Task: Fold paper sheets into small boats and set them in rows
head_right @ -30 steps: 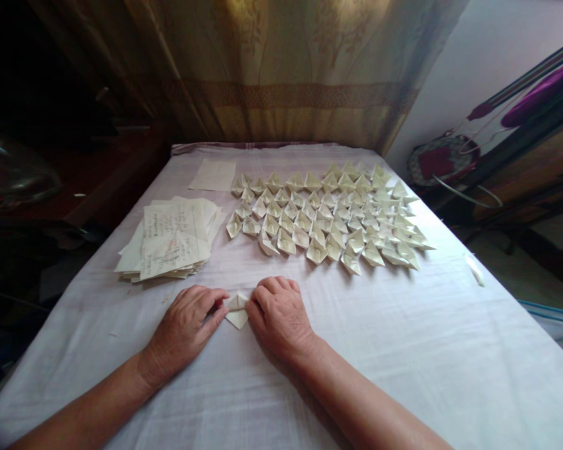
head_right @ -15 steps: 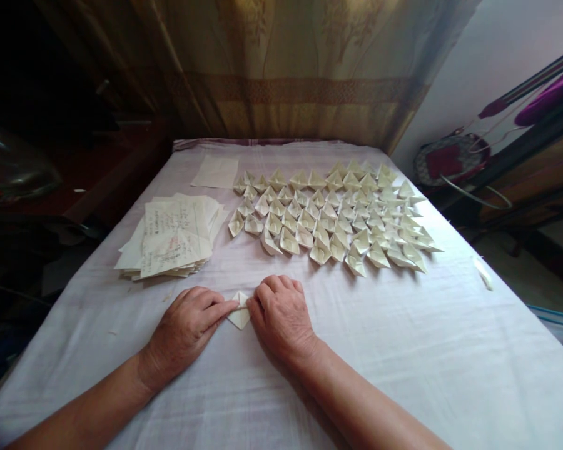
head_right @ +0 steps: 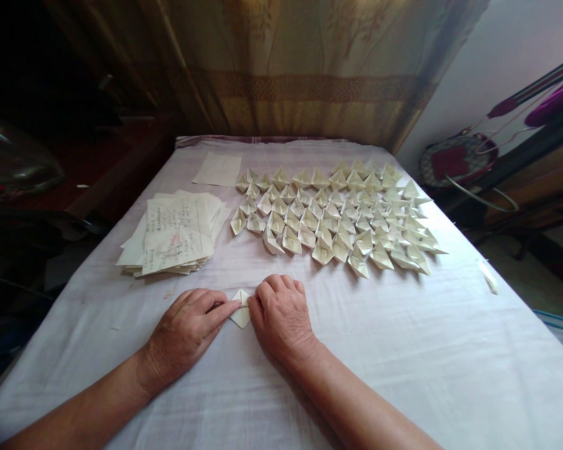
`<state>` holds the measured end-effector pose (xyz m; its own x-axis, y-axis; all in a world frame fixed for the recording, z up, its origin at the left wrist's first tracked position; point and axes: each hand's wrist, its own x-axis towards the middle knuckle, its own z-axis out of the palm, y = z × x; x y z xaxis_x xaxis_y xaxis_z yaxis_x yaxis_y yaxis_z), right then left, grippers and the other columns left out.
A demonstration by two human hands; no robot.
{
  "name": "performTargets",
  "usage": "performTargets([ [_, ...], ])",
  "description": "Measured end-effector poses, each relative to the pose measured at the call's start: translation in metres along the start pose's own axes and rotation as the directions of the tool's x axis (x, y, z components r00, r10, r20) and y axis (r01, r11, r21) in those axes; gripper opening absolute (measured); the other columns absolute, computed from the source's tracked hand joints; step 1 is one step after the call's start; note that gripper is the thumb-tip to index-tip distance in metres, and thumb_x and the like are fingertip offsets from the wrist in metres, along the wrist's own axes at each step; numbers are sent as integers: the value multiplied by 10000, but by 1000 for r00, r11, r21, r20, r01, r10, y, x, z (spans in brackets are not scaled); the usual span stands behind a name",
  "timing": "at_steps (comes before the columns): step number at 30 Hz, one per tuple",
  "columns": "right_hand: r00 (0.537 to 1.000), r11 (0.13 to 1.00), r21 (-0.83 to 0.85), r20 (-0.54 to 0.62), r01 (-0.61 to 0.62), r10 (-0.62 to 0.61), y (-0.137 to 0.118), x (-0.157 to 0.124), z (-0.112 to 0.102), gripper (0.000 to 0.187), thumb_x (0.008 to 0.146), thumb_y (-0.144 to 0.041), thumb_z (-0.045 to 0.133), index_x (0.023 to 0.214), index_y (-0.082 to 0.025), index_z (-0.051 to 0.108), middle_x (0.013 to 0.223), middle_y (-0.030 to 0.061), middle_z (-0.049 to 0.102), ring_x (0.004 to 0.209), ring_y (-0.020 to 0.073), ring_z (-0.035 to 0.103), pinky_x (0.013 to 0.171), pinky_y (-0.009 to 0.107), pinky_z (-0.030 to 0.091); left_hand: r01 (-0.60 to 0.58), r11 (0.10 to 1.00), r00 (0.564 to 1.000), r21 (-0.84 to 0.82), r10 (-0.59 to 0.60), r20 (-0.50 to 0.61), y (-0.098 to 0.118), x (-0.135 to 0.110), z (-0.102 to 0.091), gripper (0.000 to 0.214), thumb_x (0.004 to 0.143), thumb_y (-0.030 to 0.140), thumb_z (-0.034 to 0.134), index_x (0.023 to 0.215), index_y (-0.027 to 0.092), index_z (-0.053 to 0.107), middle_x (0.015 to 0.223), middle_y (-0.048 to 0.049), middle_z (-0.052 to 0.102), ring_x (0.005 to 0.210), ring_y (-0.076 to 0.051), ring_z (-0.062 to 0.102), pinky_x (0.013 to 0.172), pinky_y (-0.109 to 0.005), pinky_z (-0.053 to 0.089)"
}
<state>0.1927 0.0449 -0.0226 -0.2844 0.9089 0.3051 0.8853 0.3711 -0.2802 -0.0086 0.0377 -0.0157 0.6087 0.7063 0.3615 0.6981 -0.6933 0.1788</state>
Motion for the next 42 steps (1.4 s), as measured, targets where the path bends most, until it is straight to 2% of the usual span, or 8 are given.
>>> performTargets([
  [5, 1000, 1000, 18, 13, -9, 9, 0, 0, -1, 169, 911, -251, 594, 748, -203, 596, 799, 46, 615, 793, 212, 510, 733, 347, 323, -16, 1000, 1000, 2, 16, 6, 1, -5, -2, 325, 944, 113, 491, 1187, 240, 666, 1018, -57, 669, 922, -218, 577, 835, -374, 481],
  [10, 999, 990, 137, 12, 45, -47, 3, -2, 1, 94, 947, -238, 574, 898, -220, 653, 926, 39, 658, 856, 197, 536, 771, 332, 335, -12, 1000, 999, 22, 11, 30, 1, -7, -1, 368, 933, 96, 471, 1215, 233, 662, 1052, -68, 678, 966, -226, 582, 888, -397, 476],
  [16, 998, 981, 193, 45, 34, -43, 3, 1, 0, 76, 926, -225, 615, 886, -220, 679, 945, 32, 667, 866, 184, 548, 787, 329, 334, -107, 994, 994, 14, 107, -15, -4, -12, -1, 362, 962, 98, 422, 1230, 177, 652, 1217, -48, 701, 1126, -228, 570, 956, -399, 428],
  [22, 995, 979, 197, 91, -59, 42, -4, 7, -4, 70, 832, -248, 717, 802, -213, 665, 880, 25, 640, 857, 200, 551, 791, 344, 314, -131, 991, 991, 3, 131, -17, -8, -13, -7, 355, 997, 125, 379, 1196, 163, 670, 1194, -13, 726, 1099, -239, 581, 952, -399, 400],
  [27, 994, 971, 225, 83, -82, 65, -7, 7, -2, 63, 826, -225, 714, 809, -211, 654, 889, 24, 639, 862, 203, 547, 790, 348, 308, -122, 992, 991, -24, 120, -63, -12, -8, -10, 307, 990, 144, 420, 1101, 185, 704, 1093, -2, 760, 1023, -228, 606, 921, -396, 413],
  [35, 993, 918, 389, 111, -82, 42, 11, 3, -2, 117, 808, -109, 709, 824, -222, 687, 921, 0, 665, 903, 181, 587, 821, 339, 319, -133, 991, 987, -31, 130, -91, -13, -5, -9, 265, 938, 103, 480, 1058, 192, 699, 1027, -1, 768, 975, -229, 609, 910, -399, 412],
  [39, 992, 920, 372, 72, -120, 100, 12, 1, -1, 119, 775, -110, 743, 769, -213, 684, 910, 1, 663, 908, 191, 588, 830, 354, 315, -77, 995, 997, -71, 75, -25, -8, 2, -11, 222, 890, 97, 520, 1002, 193, 685, 996, -23, 746, 965, -225, 599, 938, -396, 404],
  [42, 991, 923, 362, 67, -132, 115, 9, 1, 0, 109, 775, -121, 739, 750, -208, 678, 905, 6, 664, 903, 195, 589, 824, 359, 321, -9, 999, 996, -43, 13, 87, -3, 14, -12, 128, 900, 183, 552, 830, 187, 659, 855, -39, 698, 860, -221, 591, 879, -391, 419],
])
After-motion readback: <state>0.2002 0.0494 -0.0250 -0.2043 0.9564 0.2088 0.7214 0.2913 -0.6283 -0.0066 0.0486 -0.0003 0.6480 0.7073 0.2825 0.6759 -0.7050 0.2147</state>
